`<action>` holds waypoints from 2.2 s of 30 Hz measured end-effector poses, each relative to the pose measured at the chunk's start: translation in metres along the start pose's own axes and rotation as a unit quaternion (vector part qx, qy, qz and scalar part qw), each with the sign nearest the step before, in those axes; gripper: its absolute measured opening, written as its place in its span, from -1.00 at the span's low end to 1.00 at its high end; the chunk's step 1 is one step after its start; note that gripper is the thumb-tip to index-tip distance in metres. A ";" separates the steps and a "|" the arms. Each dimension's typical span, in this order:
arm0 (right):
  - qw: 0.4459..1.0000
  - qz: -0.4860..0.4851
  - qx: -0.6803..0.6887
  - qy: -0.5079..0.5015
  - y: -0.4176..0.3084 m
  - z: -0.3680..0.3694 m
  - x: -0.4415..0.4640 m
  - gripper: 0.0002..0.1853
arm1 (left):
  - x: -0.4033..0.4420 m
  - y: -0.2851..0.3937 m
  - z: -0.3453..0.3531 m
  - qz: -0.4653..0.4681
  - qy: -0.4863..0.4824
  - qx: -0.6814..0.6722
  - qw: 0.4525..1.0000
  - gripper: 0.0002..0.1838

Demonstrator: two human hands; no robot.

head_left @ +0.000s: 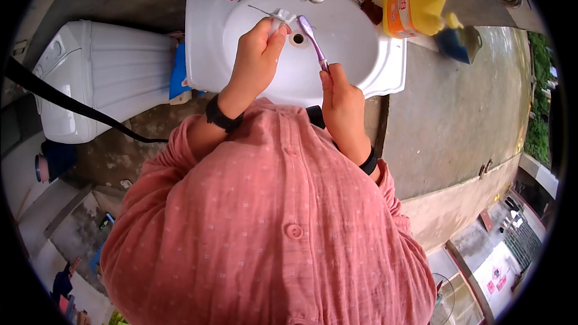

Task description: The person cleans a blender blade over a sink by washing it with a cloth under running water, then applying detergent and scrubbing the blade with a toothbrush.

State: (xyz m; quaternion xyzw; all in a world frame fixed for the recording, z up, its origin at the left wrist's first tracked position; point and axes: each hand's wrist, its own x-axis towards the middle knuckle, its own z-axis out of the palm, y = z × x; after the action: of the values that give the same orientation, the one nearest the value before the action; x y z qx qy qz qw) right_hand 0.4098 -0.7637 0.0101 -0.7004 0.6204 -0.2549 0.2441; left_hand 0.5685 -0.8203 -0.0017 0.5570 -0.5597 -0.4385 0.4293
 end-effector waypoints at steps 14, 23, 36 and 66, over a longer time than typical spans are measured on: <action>1.000 0.009 -0.014 0.006 0.013 0.002 -0.006 -0.87 | 0.005 0.000 -0.010 -0.185 -0.094 -0.186 0.960 -0.85; 0.987 0.069 0.141 -0.046 0.021 0.022 -0.002 -0.86 | 0.015 -0.031 -0.051 -0.043 -0.063 0.268 0.960 -0.80; 0.962 0.022 0.201 -0.185 0.020 0.103 0.036 -0.85 | -0.007 -0.100 -0.093 -0.039 0.027 0.403 0.914 -0.86; 0.958 -0.133 -0.003 -0.255 0.012 0.174 0.052 -0.81 | -0.038 -0.157 -0.075 0.037 0.163 0.274 0.947 -0.91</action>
State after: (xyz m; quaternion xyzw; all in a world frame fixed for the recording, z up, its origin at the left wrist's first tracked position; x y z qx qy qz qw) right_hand 0.5207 -0.8126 -0.1256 -0.8192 0.4392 -0.0964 0.3560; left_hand 0.6808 -0.7823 -0.1345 0.6959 -0.6006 -0.1557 0.3615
